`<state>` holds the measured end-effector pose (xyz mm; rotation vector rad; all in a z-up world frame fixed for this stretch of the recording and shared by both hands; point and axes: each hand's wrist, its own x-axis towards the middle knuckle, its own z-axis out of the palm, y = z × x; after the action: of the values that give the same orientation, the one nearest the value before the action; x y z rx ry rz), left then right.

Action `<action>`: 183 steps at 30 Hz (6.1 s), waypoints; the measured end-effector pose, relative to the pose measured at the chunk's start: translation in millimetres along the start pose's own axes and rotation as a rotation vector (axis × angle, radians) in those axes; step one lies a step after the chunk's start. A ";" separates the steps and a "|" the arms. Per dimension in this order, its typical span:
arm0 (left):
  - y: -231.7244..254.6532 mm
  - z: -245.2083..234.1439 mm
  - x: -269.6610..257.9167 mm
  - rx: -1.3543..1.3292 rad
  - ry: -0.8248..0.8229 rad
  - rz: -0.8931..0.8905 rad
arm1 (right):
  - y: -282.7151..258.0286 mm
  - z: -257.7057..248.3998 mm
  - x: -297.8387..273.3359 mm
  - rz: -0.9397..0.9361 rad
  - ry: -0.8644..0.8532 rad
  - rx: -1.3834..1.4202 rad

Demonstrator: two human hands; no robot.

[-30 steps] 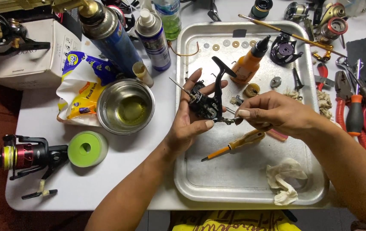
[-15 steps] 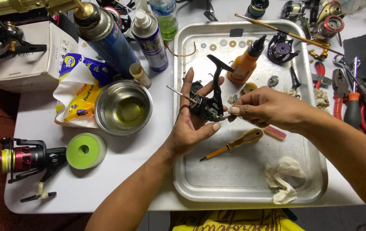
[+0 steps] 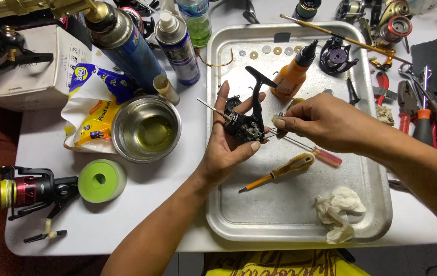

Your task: The person disassembles a fishing reel on a metal tray, using tweezers to handle small components and a screwdriver to remove screws. They clean parts with a cloth and apply lubricant from a bottle before reassembling the reel mechanism.

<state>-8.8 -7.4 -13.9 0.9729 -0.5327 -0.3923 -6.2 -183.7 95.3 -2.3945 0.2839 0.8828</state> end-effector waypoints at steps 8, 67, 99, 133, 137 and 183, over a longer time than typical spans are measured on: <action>-5.8 -3.1 -0.2 -0.184 -0.006 0.011 | 12.9 5.1 -10.0 -0.049 0.084 -0.128; 1.6 4.7 0.3 -0.178 -0.102 -0.049 | 50.3 52.0 -12.9 -0.957 0.685 -0.312; 0.3 1.3 0.5 -0.111 -0.035 -0.099 | 55.2 42.1 -20.3 -0.843 0.695 -0.257; -16.8 0.6 0.8 -0.135 0.126 -0.050 | 94.4 72.6 38.5 -0.994 0.696 -0.439; -16.8 0.2 1.1 -0.124 0.162 -0.058 | 96.8 75.3 34.4 -0.963 0.799 -0.337; -3.6 32.7 -11.8 0.100 -0.264 -0.612 | 88.0 53.6 18.5 -0.550 0.198 0.599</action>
<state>-37.8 -24.8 -5.1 1.1822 -0.4865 -1.0607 -53.6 -224.8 11.5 -1.8459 -0.0440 0.2528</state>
